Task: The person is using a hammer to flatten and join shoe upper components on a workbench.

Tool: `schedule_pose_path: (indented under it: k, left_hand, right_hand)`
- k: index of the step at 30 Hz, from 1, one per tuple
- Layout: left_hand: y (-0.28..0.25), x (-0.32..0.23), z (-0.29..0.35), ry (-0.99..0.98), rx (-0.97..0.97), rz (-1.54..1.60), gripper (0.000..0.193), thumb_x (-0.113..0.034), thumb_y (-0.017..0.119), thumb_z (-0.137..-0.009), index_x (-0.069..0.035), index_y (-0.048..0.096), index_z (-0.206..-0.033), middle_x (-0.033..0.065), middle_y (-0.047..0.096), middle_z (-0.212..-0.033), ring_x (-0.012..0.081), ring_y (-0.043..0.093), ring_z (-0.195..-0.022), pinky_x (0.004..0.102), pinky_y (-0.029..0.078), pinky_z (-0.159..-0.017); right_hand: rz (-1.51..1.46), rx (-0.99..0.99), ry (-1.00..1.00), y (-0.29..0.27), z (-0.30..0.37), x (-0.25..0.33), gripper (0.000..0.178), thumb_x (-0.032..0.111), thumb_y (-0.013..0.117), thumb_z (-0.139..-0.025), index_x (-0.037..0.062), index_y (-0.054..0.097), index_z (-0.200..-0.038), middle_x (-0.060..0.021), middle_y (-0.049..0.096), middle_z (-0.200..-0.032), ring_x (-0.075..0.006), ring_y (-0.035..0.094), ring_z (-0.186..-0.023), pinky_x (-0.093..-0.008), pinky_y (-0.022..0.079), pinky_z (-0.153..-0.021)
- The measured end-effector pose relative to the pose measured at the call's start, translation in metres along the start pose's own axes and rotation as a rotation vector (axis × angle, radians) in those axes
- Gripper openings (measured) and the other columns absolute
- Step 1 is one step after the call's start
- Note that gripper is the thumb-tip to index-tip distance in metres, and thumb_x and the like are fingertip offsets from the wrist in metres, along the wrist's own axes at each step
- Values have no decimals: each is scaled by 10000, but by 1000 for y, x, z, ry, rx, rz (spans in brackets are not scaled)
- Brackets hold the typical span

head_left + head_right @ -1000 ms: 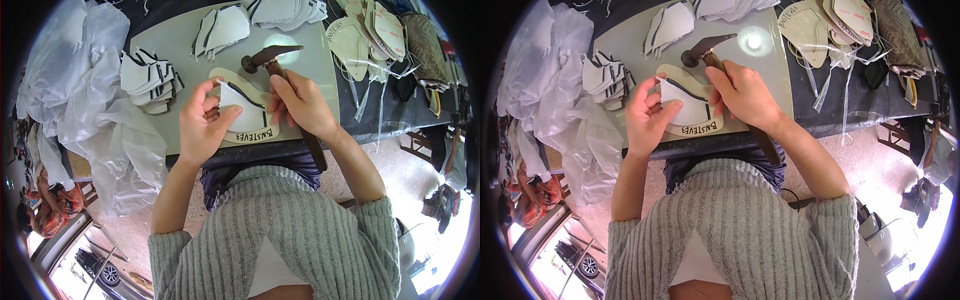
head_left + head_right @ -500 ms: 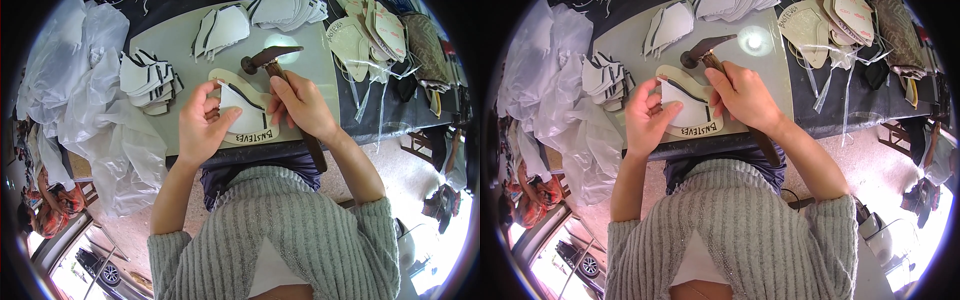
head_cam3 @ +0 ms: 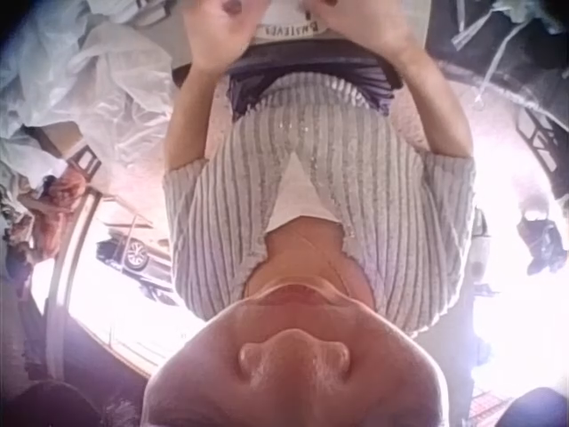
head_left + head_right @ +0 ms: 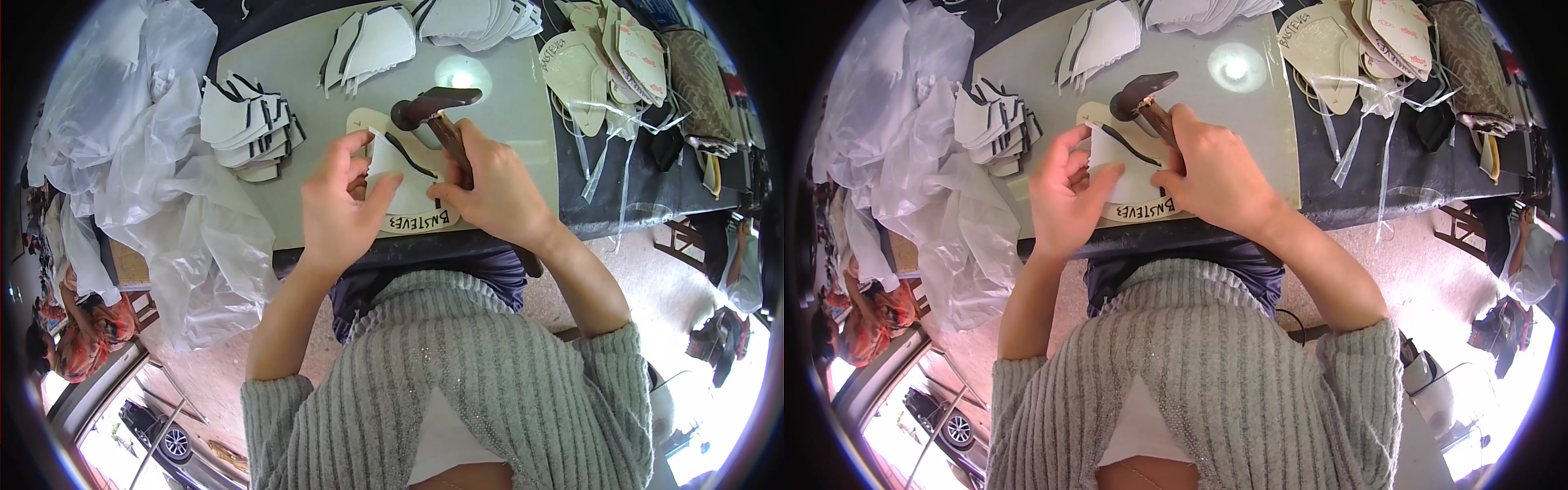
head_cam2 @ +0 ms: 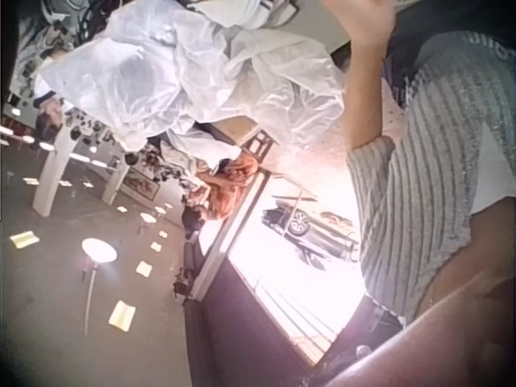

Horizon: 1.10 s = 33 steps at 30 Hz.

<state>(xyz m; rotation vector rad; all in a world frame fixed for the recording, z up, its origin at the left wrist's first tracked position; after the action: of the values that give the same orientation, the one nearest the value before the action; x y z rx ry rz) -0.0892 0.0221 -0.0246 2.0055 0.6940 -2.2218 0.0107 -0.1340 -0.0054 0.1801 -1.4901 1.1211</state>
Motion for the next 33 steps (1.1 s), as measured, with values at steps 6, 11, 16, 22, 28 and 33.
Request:
schedule_pose_path:
  k: [6,11,16,22,28,33]
  left_hand:
    - [-6,-36,2,156,-4,-429,559,-124,776,-785,8,528,-1268,79,635,-739,171,583,-589,289,483,-588]
    - [-19,-14,-11,-29,36,-279,590,-92,757,-774,34,505,-1293,56,641,-727,114,559,-567,272,457,-564]
    - [-18,-16,-12,-16,35,-297,537,-84,755,-761,28,523,-1232,57,651,-707,116,552,-539,274,456,-555]
    - [-18,-20,-14,-69,141,-338,523,-79,754,-749,18,513,-1203,69,630,-679,162,582,-548,299,468,-564]
    - [-12,-23,2,-58,96,-410,505,-44,723,-762,8,480,-1201,79,593,-645,237,611,-562,346,481,-570]
    - [-8,-18,21,-48,-102,-297,505,-16,732,-776,20,499,-1224,23,548,-632,75,484,-540,238,414,-529]
  right_hand:
    - [35,5,-29,-1,-2,0,375,71,786,-723,5,450,-874,-108,582,-663,-286,580,-583,-378,469,-580]
    - [38,22,4,0,-2,2,372,67,789,-729,11,448,-866,-100,573,-655,-257,573,-575,-363,462,-572]
    - [58,12,-4,-1,-2,2,368,66,791,-733,14,454,-870,-98,573,-656,-244,574,-576,-355,462,-573]
    - [70,16,-25,-1,-2,2,386,68,795,-725,6,454,-894,-108,581,-660,-277,593,-594,-374,472,-587]
    - [144,120,-97,1,-12,7,416,45,773,-712,-31,409,-900,-199,648,-701,-418,661,-719,-461,512,-652]
    - [-3,98,-73,-15,-16,15,293,123,701,-856,-18,447,-897,-182,634,-670,-394,657,-676,-435,502,-598]
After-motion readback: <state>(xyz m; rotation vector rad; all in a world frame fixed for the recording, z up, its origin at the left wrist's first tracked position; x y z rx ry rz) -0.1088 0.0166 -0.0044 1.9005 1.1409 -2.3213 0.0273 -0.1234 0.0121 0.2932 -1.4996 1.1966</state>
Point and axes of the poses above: each hand's wrist, its own z-axis away from the middle knuckle, its own y-axis out of the palm, x = y × z, the point moved 6 cm from there along -z, towards the middle knuckle
